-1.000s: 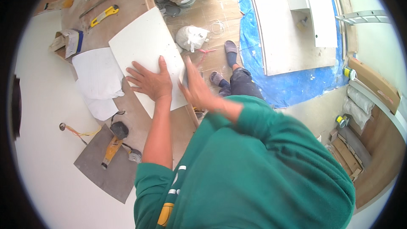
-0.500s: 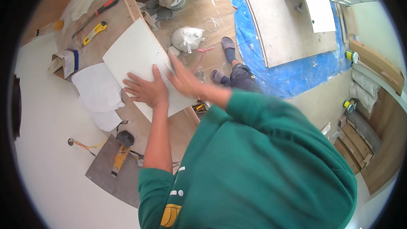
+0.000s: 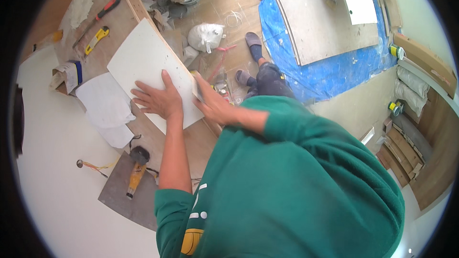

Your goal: The person uses a utility knife to score and cut a white rectangular panel on a workbench. They repeatedly score the edges, flip the panel, and snap off sections to size the material.

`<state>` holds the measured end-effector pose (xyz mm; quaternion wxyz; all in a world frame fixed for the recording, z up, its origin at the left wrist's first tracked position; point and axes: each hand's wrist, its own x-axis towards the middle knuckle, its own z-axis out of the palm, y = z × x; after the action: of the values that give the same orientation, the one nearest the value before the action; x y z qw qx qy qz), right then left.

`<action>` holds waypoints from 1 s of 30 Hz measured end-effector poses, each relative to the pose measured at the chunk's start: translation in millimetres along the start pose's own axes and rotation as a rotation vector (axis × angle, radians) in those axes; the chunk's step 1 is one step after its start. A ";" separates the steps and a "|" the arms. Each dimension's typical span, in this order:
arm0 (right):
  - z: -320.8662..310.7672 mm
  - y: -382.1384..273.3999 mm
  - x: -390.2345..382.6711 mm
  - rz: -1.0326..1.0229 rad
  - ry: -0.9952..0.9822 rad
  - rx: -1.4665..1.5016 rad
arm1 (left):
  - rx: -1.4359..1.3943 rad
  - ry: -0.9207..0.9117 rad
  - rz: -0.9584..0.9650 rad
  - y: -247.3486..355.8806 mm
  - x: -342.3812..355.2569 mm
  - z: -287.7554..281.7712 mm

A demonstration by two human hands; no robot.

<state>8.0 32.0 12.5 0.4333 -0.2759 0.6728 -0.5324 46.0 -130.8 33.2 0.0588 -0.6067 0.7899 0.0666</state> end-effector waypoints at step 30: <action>-17.0 -15.8 -7.3 0.045 -0.115 0.011 | -0.011 0.081 0.026 2.1 0.2 3.6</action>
<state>-5.0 41.8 30.7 0.4847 -0.2885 0.6500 -0.5093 44.0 -129.7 29.7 0.0224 -0.5989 0.7991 0.0470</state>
